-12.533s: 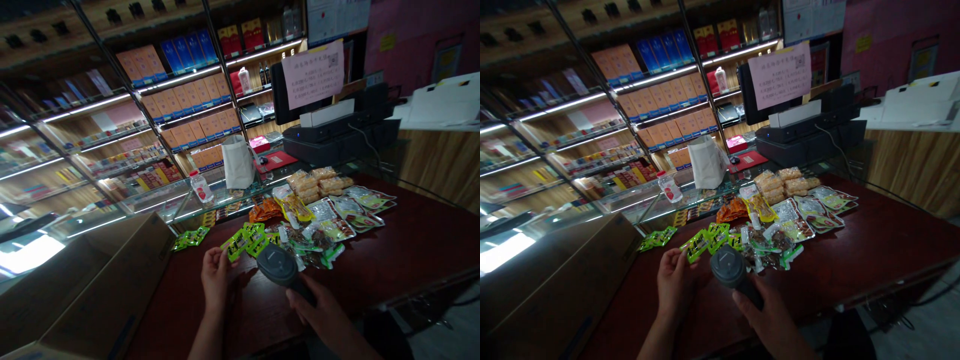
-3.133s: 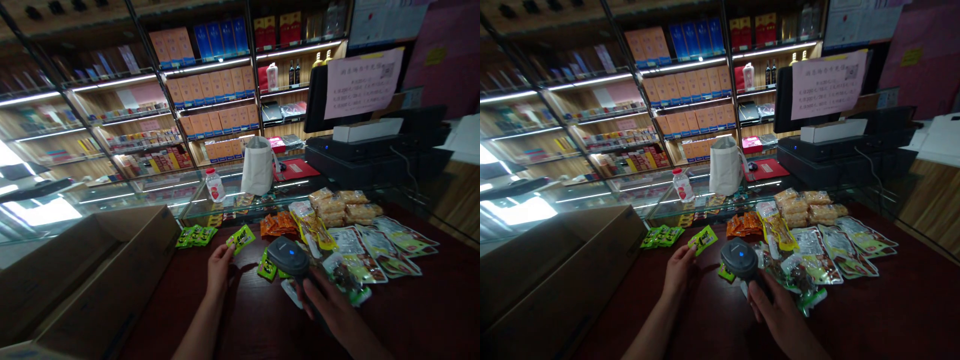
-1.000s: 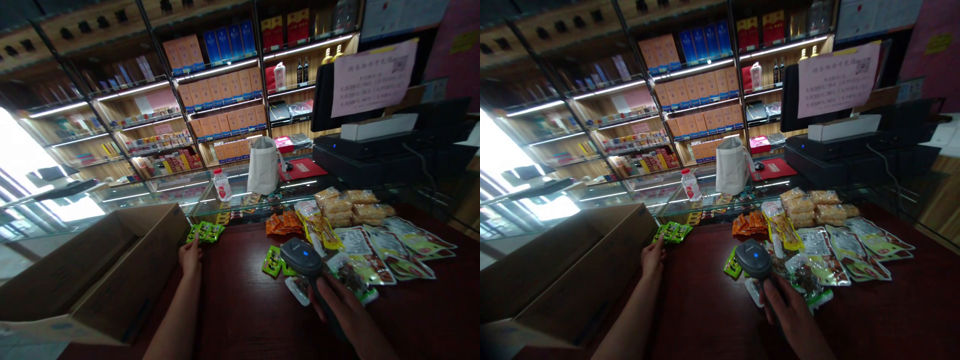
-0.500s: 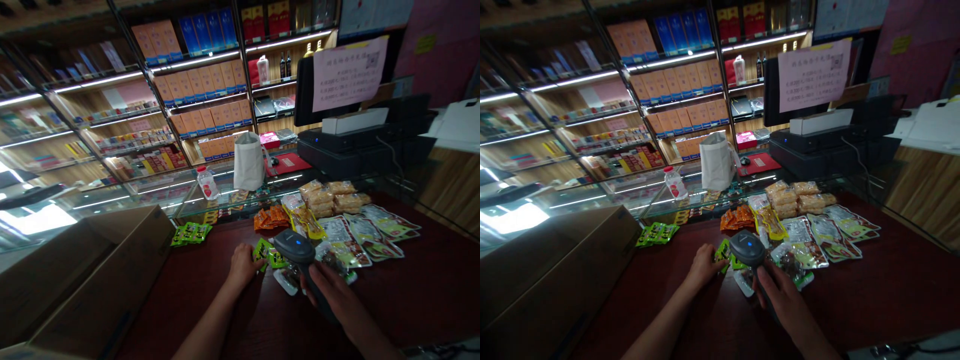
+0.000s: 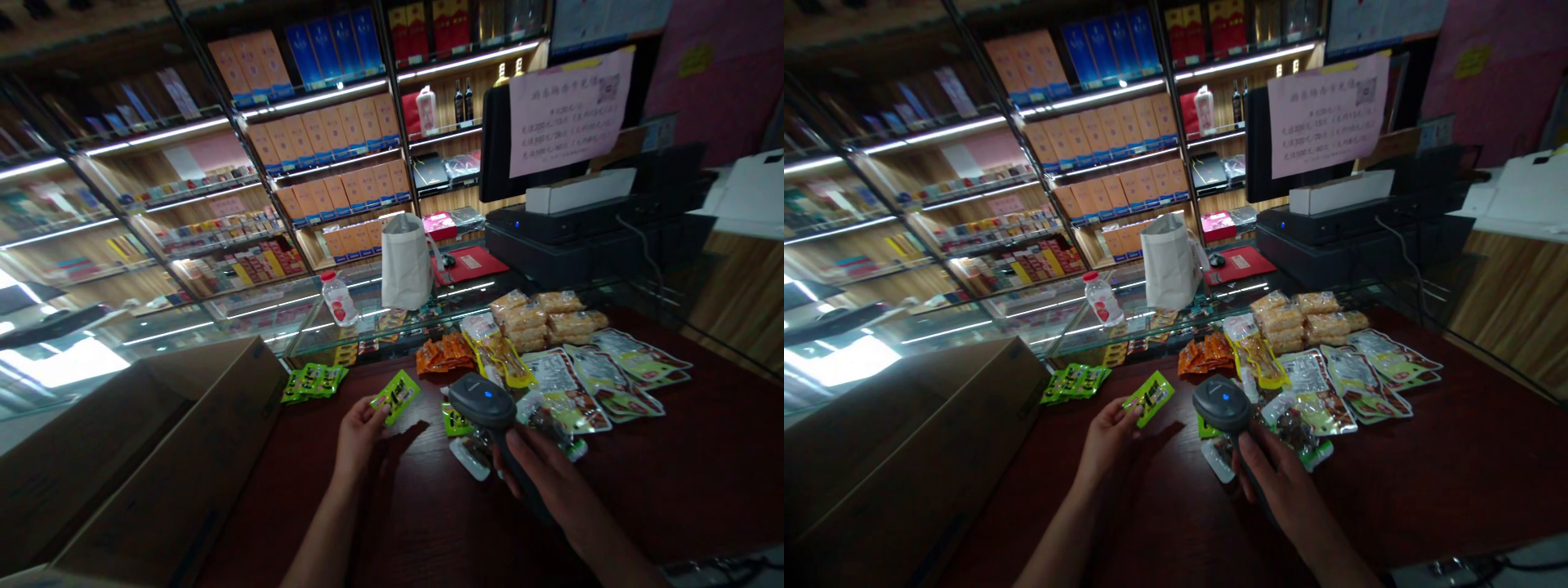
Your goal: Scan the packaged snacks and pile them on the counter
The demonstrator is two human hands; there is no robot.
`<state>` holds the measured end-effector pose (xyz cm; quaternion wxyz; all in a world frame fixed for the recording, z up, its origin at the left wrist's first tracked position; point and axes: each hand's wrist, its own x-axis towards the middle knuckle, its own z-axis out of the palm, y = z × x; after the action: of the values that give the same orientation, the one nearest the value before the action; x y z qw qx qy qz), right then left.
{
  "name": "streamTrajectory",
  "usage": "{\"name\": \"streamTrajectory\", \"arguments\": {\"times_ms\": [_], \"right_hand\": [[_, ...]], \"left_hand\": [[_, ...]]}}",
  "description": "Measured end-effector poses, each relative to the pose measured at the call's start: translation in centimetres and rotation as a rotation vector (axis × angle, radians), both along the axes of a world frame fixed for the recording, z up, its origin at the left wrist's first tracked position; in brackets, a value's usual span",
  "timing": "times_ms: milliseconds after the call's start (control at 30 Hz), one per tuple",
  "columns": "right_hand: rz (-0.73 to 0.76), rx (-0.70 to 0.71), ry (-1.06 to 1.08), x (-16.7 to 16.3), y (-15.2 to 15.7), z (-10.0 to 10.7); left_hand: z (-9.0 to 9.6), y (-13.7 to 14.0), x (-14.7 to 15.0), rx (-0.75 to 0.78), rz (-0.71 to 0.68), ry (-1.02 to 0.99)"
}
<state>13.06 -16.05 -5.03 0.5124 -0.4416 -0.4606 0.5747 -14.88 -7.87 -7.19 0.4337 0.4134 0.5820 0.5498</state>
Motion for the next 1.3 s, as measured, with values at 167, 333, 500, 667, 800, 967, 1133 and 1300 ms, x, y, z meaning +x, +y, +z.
{"name": "streamTrajectory", "arguments": {"times_ms": [167,333,500,667,800,967,1133,1300], "right_hand": [[0.043,-0.018,0.009,-0.5,-0.2,0.3],[0.108,0.062,-0.002,-1.1,-0.6,0.2],[0.135,0.071,-0.034,-1.5,-0.8,0.0],[0.152,0.081,-0.083,-1.8,-0.9,0.3],[0.155,0.084,-0.133,-1.9,-0.9,0.4],[0.140,0.101,-0.161,-2.0,-1.0,0.6],[0.127,0.103,-0.178,-2.1,-1.1,0.4],[0.130,0.085,-0.166,-2.0,-1.2,-0.2]], "left_hand": [[0.4,-0.2,-0.7,0.047,0.124,-0.038],[-0.5,-0.1,-0.8,0.060,0.162,-0.098],[-0.8,-0.1,-0.8,0.061,0.147,-0.124],[-0.4,-0.3,-0.6,0.066,0.143,-0.103],[-0.1,-0.5,-0.3,0.067,0.137,-0.045],[0.2,-0.6,-0.3,0.074,0.138,-0.048],[-0.1,-0.6,-0.4,0.071,0.139,-0.093],[-0.8,-0.2,-1.0,0.077,0.199,-0.152]]}}
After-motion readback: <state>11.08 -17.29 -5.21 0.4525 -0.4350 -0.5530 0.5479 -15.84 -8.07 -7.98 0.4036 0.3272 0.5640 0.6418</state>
